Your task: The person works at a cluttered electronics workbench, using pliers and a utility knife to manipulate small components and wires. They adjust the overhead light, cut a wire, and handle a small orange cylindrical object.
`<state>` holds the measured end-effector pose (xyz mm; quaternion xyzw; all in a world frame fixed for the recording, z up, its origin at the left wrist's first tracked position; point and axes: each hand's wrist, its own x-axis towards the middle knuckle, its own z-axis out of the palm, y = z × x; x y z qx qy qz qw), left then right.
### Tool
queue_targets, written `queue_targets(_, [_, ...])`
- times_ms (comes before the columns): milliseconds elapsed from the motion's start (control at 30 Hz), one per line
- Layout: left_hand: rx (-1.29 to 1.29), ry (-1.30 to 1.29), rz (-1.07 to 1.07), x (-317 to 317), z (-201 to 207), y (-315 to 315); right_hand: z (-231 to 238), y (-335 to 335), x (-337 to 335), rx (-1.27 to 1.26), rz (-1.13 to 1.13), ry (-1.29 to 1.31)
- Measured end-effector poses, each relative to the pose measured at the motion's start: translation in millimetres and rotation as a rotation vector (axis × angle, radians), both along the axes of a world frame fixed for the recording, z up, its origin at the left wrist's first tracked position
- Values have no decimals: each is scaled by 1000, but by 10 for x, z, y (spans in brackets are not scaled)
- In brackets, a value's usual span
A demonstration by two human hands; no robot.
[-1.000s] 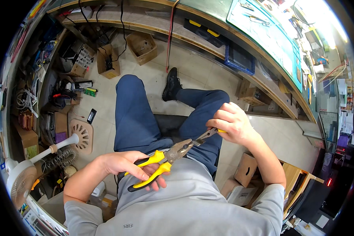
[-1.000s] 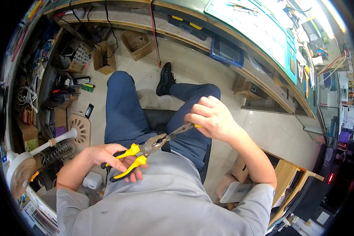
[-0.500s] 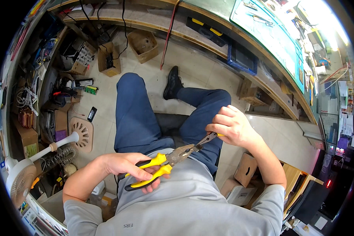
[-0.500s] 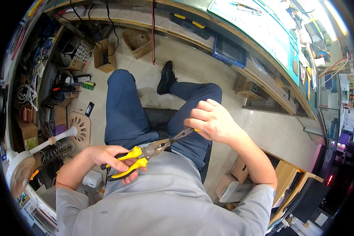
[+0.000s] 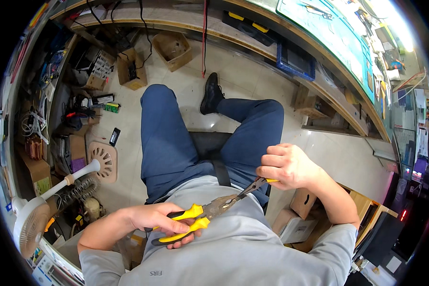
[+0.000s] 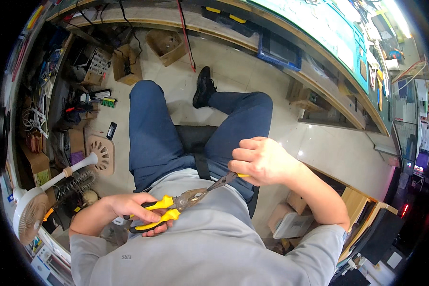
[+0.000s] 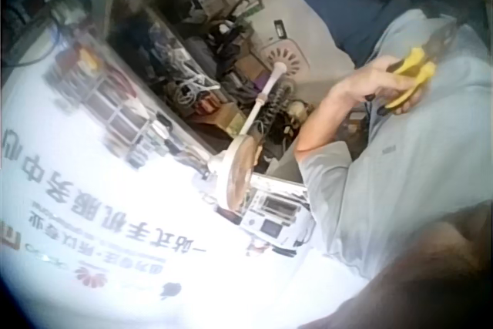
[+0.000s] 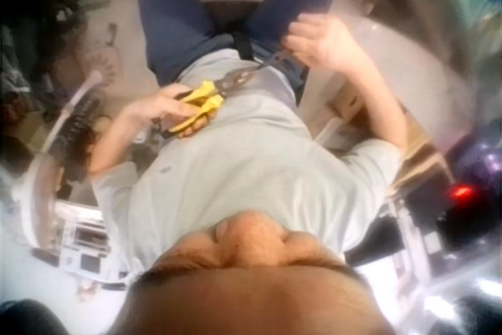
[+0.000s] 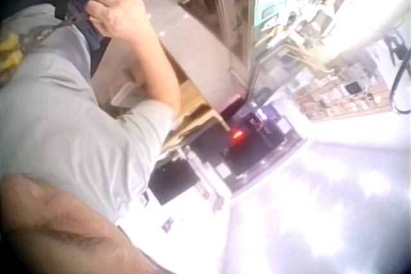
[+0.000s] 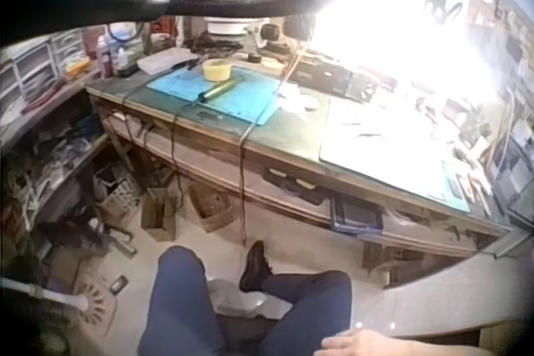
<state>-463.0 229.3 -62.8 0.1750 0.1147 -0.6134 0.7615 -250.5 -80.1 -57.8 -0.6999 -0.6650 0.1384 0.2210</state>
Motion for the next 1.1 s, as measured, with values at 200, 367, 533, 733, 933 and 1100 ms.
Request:
queue_targets(200, [-26, 21, -43, -88, -74, -22, 22, -51, -40, -40, 17, 30])
queue_targets(367, [-29, 12, -53, -26, -60, -31, 38, -97, -27, -90, 30, 13])
queue_targets(533, [40, 20, -94, -102, -126, 20, -29, -280, 137, -86, -79, 25])
queue_targets(733, [182, -8, -104, -324, -72, 264, 369, -1098, 666, -208, -428, -249])
queue_targets(933, [-107, 257, 204, -161, -218, 300, 199, -487, 352, -275, -514, 186])
queue_targets(1100, [-230, 283, 254, -176, -280, 294, 157, -123, 48, -230, -406, 166])
